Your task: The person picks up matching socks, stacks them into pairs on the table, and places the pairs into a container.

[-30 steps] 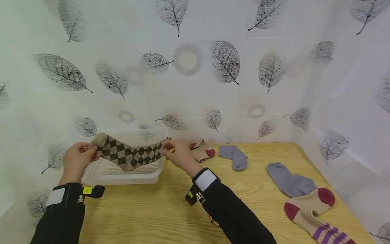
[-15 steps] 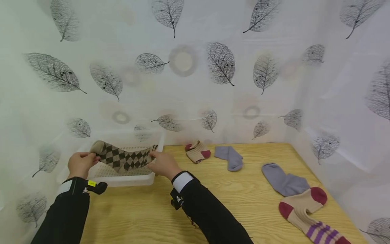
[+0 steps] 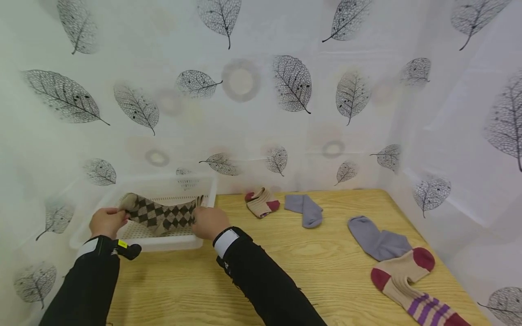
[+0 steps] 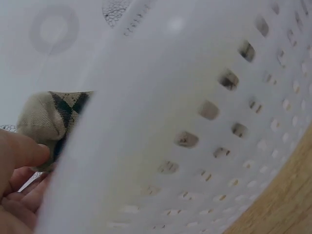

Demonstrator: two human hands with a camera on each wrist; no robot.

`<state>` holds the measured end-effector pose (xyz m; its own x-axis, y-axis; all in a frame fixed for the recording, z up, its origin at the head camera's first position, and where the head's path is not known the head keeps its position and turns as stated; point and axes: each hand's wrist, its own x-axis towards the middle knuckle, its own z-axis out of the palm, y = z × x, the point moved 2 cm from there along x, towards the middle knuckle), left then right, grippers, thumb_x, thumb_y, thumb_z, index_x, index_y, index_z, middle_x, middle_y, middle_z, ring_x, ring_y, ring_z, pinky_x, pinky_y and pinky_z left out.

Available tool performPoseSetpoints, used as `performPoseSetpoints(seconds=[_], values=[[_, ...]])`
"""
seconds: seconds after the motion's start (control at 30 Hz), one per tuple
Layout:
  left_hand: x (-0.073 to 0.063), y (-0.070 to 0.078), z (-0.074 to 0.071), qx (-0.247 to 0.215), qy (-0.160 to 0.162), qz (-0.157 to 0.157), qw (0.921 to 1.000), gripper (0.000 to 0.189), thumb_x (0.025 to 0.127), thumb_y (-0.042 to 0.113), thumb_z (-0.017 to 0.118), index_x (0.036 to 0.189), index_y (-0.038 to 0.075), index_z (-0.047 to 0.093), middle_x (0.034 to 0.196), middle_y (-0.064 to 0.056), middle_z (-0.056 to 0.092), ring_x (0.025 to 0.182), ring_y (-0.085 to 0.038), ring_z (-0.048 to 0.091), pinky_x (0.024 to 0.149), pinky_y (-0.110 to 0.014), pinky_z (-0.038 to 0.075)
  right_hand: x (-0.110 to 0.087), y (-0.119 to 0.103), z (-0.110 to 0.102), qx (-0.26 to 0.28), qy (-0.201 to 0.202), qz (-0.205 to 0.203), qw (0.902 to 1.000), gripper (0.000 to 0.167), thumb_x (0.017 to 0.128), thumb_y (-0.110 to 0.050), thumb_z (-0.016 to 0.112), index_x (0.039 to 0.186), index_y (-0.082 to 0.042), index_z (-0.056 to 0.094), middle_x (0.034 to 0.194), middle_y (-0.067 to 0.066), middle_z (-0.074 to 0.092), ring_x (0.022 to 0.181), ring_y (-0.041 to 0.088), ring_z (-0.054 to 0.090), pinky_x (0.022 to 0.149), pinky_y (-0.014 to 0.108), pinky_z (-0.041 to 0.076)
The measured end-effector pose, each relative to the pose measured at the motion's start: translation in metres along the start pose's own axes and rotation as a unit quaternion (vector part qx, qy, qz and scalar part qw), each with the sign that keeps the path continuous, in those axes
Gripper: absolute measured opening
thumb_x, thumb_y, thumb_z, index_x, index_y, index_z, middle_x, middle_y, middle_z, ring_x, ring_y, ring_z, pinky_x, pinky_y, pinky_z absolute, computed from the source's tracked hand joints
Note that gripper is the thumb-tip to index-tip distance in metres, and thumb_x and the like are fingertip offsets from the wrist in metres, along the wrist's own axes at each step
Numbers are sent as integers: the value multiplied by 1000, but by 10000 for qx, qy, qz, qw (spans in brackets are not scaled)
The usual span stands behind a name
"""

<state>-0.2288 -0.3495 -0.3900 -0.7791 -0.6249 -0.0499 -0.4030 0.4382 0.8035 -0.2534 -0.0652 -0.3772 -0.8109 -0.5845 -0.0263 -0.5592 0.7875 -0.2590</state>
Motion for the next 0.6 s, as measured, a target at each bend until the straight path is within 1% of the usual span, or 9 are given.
performPoseSetpoints(seconds=[0.03, 0.07, 0.1, 0.17, 0.23, 0.3, 0.43, 0.5, 0.6], values=[[0, 1, 1, 197, -20, 17, 9998, 43, 100, 10, 50, 134, -17, 55, 101, -30, 73, 83, -34, 71, 91, -51, 53, 2, 0, 2, -164, 10, -54, 9999, 22, 98, -23, 63, 117, -13, 66, 105, 2, 75, 83, 18, 69, 69, 31, 57], [-1, 1, 2, 364, -54, 24, 9993, 43, 100, 11, 49, 133, -16, 55, 113, -32, 71, 95, -43, 68, 94, -56, 51, 3, -1, 3, -262, -5, -53, 9996, 21, 98, -23, 63, 116, -13, 67, 103, 2, 74, 83, 18, 68, 68, 31, 57], [-1, 2, 3, 478, -95, 7, 9988, 43, 101, 11, 48, 133, -16, 55, 121, -34, 67, 106, -49, 65, 94, -58, 51, 4, -2, 4, -417, -37, -52, 9991, 21, 99, -23, 62, 116, -13, 67, 103, 1, 74, 83, 17, 68, 69, 31, 57], [-2, 4, 5, 636, -143, -50, 9979, 44, 101, 12, 47, 134, -16, 55, 127, -36, 63, 116, -52, 61, 96, -58, 51, 6, -3, 5, -647, -138, -7, 9978, 25, 99, -25, 60, 120, -14, 69, 106, 1, 74, 86, 16, 67, 71, 31, 58], [-2, 4, 6, 790, -89, -7, 9968, 43, 101, 12, 46, 132, -16, 56, 127, -36, 64, 117, -52, 60, 98, -59, 50, 6, -5, 3, -833, -250, 23, 9962, 28, 100, -26, 59, 123, -14, 70, 110, 1, 74, 90, 16, 68, 75, 32, 59], [-3, 4, 6, 862, 66, 97, 9962, 42, 101, 12, 47, 129, -17, 59, 126, -36, 64, 118, -53, 59, 100, -60, 49, 6, -7, 2, -965, -335, 66, 9947, 30, 100, -26, 58, 125, -14, 71, 114, 1, 74, 92, 16, 68, 78, 32, 60], [-5, 3, 6, 974, 286, 188, 9947, 39, 102, 14, 48, 123, -15, 62, 128, -37, 61, 119, -55, 56, 102, -62, 48, 7, -7, 2, -1099, -512, 183, 9925, 28, 102, -32, 58, 114, -14, 76, 111, 0, 71, 83, 14, 62, 73, 31, 59], [-6, 4, 7, 1004, 253, 131, 9945, 37, 102, 14, 49, 122, -14, 61, 129, -37, 60, 118, -55, 55, 100, -62, 48, 7, -6, 5, -1082, -577, 263, 9921, 29, 102, -36, 59, 110, -13, 77, 109, -1, 68, 78, 12, 57, 69, 30, 57], [-5, 4, 8, 1049, 189, 74, 9943, 35, 102, 13, 48, 122, -13, 60, 129, -38, 59, 118, -55, 55, 98, -62, 49, 7, -5, 8, -1138, -653, 211, 9911, 32, 103, -40, 59, 107, -14, 77, 107, -1, 65, 79, 11, 55, 65, 28, 55]])
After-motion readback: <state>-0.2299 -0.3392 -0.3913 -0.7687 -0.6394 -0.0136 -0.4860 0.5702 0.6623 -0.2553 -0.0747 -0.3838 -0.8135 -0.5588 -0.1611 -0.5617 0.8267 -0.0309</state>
